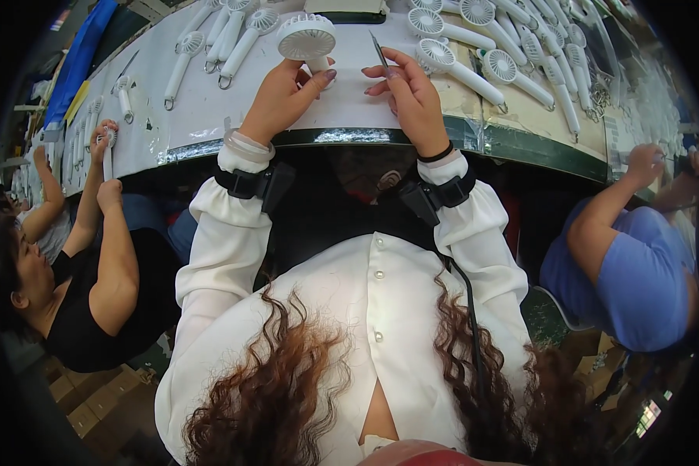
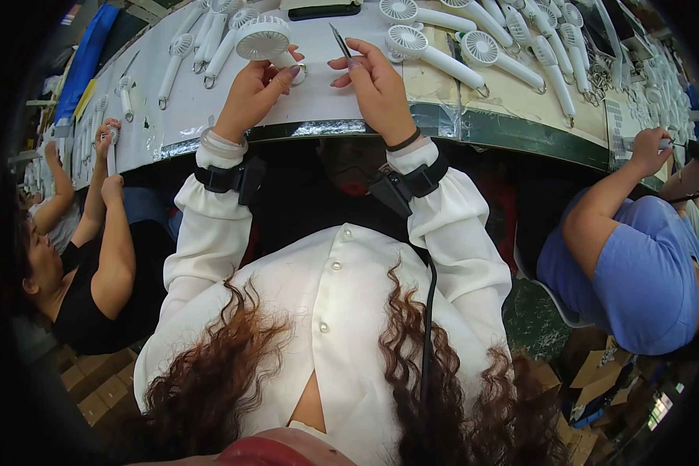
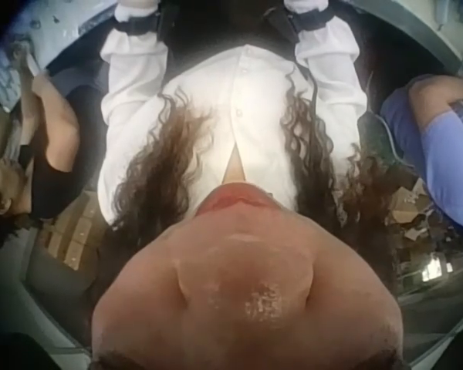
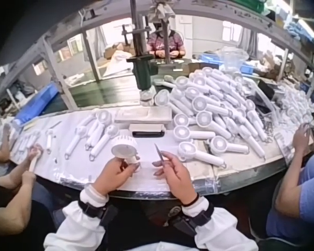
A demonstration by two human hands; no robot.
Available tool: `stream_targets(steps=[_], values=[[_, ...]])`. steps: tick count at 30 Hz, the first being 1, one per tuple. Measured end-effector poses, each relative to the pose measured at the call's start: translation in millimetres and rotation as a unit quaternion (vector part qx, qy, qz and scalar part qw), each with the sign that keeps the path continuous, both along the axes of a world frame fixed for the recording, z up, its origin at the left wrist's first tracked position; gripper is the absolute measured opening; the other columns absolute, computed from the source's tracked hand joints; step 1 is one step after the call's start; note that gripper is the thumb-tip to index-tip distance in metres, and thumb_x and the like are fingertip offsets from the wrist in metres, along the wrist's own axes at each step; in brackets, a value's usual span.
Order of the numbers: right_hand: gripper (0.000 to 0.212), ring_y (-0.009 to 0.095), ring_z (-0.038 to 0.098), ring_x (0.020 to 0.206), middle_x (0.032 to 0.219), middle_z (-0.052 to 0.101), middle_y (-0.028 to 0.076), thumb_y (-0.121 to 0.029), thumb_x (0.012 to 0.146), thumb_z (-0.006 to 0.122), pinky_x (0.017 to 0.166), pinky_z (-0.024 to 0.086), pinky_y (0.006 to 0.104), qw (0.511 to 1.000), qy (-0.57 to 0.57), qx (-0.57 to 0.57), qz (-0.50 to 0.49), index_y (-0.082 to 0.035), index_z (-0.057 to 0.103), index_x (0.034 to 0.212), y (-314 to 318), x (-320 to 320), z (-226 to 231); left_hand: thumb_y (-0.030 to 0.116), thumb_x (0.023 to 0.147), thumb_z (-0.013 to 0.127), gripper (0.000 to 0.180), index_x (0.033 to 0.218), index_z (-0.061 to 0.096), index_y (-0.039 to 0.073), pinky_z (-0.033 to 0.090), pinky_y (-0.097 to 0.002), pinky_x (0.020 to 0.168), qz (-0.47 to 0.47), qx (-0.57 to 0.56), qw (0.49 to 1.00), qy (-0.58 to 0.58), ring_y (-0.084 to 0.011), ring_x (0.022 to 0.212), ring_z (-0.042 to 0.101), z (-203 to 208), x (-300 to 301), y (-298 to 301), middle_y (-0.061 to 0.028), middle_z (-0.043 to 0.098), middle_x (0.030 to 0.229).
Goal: The person picks up a fan, scrapes the plastic with a tool, and sets it down before repeating the process with another fan and placing it under a machine.
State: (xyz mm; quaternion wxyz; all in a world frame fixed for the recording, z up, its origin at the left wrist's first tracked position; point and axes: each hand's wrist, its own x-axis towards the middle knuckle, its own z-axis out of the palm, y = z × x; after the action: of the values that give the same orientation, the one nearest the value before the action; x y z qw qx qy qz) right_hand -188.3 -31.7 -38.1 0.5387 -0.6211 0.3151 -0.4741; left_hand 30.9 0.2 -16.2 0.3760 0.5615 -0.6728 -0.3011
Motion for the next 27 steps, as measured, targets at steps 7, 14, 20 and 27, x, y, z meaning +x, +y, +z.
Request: stream_targets(steps=[7, 14, 20, 27], values=[[0.043, 0.013, 0.063, 0.086, 0.116, 0.062, 0.015, -0.012, 0.097, 0.037, 0.055, 0.036, 0.0169, 0.991, -0.079, 0.073, 0.081, -0.002, 0.037, 0.14, -0.4, -6.6, 6.1, 0.019, 0.092, 0.061, 0.035, 0.123, 0.053, 0.004, 0.049, -0.0223, 0.071, -0.002, 0.019, 1.0, 0.002, -0.0081, 0.078, 0.055, -4.8, 1.5, -0.9, -0.0024, 0.063, 0.11], [0.044, 0.012, 0.062, 0.086, 0.115, 0.063, 0.015, -0.013, 0.097, 0.036, 0.055, 0.035, 0.0168, 0.991, -0.066, 0.074, 0.087, -0.003, 0.037, 0.141, 0.4, -7.4, 8.0, 0.019, 0.091, 0.062, 0.037, 0.123, 0.053, 0.004, 0.048, -0.0221, 0.07, -0.004, 0.02, 1.0, 0.001, -0.0078, 0.078, 0.054, -3.7, 1.8, -0.6, -0.0028, 0.063, 0.111], [0.045, 0.012, 0.062, 0.085, 0.113, 0.063, 0.016, -0.02, 0.1, 0.033, 0.054, 0.034, 0.0166, 0.992, -0.058, 0.076, 0.085, -0.003, 0.037, 0.141, 1.3, -6.8, 11.2, 0.018, 0.091, 0.062, 0.036, 0.124, 0.053, 0.004, 0.048, -0.0222, 0.07, 0.003, 0.025, 1.0, -0.008, -0.0074, 0.077, 0.054, -3.7, 2.9, 0.7, -0.0025, 0.063, 0.109], [0.047, 0.013, 0.062, 0.082, 0.112, 0.064, 0.017, -0.025, 0.101, 0.03, 0.051, 0.033, 0.017, 0.992, -0.067, 0.076, 0.08, -0.001, 0.036, 0.141, 0.4, -7.6, 11.0, 0.02, 0.088, 0.066, 0.041, 0.124, 0.053, 0.004, 0.047, -0.0223, 0.066, 0.007, 0.013, 1.0, -0.02, -0.0079, 0.073, 0.054, 1.4, 0.7, 3.4, -0.0034, 0.064, 0.102]])
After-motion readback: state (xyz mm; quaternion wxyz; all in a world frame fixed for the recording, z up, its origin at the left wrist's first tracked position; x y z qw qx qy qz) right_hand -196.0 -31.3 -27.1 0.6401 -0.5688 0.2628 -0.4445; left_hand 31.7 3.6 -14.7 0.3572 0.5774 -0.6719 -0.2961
